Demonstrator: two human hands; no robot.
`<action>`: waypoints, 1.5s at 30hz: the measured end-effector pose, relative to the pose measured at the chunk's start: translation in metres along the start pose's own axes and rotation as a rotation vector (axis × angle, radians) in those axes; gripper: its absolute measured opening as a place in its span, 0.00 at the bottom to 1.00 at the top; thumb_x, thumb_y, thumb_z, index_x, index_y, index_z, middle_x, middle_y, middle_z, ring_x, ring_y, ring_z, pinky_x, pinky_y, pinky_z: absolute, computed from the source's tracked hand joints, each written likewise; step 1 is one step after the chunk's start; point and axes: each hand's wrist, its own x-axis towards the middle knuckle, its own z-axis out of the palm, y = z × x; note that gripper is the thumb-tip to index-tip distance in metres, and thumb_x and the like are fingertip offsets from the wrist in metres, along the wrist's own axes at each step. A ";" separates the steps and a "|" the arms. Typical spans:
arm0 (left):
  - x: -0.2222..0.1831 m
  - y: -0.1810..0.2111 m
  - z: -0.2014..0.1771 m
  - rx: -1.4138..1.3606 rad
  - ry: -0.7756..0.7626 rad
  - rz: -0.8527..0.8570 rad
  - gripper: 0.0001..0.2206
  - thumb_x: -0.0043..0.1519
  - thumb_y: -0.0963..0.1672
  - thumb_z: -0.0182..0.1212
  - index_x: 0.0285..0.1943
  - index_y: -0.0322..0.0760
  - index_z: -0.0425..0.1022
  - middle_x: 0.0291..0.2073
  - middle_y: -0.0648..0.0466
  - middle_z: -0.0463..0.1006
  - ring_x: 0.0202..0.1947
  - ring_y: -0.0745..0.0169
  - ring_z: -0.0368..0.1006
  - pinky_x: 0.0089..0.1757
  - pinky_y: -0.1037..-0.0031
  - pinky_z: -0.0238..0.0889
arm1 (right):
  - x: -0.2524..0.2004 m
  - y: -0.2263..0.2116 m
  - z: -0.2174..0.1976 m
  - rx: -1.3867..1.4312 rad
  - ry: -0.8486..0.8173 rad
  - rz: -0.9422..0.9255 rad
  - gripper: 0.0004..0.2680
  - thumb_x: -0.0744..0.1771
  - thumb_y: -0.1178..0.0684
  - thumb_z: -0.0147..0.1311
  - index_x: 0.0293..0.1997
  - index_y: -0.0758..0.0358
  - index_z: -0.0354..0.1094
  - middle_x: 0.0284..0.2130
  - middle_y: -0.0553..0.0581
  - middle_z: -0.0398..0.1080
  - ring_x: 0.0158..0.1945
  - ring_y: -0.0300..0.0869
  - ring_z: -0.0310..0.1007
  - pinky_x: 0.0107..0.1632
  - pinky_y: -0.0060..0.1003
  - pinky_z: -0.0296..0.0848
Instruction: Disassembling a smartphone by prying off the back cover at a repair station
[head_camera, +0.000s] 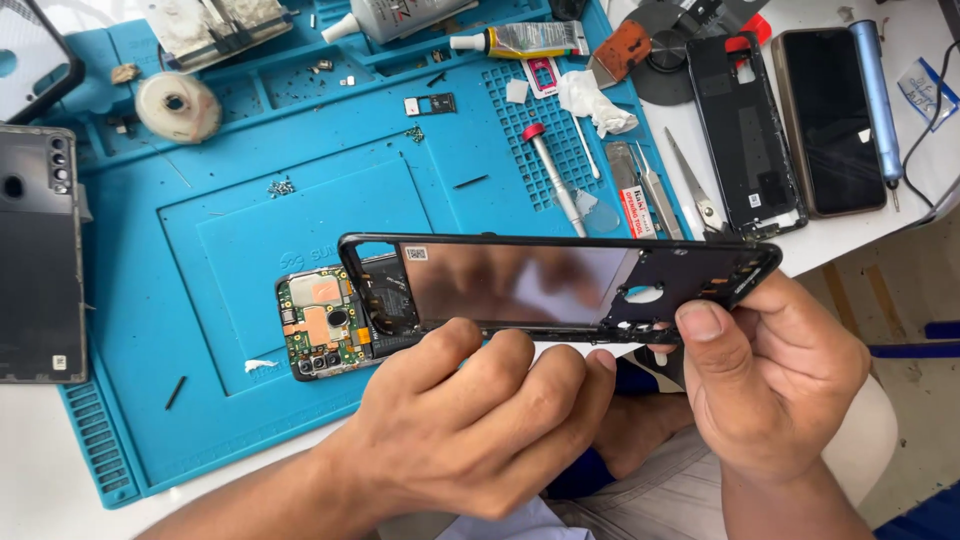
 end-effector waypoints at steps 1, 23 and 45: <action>0.000 -0.001 0.001 0.001 -0.002 0.002 0.09 0.73 0.43 0.52 0.47 0.43 0.80 0.39 0.59 0.73 0.34 0.66 0.66 0.34 0.76 0.55 | 0.000 -0.001 0.001 0.003 0.002 0.000 0.08 0.69 0.58 0.56 0.49 0.73 0.68 0.37 0.57 0.72 0.41 0.39 0.72 0.50 0.32 0.77; -0.003 0.005 0.009 -0.294 -0.019 -0.179 0.08 0.71 0.40 0.51 0.45 0.36 0.78 0.40 0.52 0.75 0.34 0.55 0.67 0.36 0.66 0.56 | 0.008 -0.032 0.016 0.067 -0.057 0.106 0.17 0.66 0.54 0.55 0.56 0.77 0.64 0.33 0.60 0.71 0.25 0.38 0.68 0.22 0.27 0.70; 0.051 0.042 0.029 -1.775 -0.550 -1.331 0.11 0.59 0.41 0.66 0.49 0.37 0.76 0.34 0.59 0.74 0.29 0.77 0.66 0.33 0.84 0.62 | 0.038 -0.027 -0.037 -0.398 -0.090 -0.031 0.27 0.73 0.36 0.31 0.36 0.76 0.71 0.30 0.65 0.72 0.33 0.45 0.69 0.37 0.33 0.60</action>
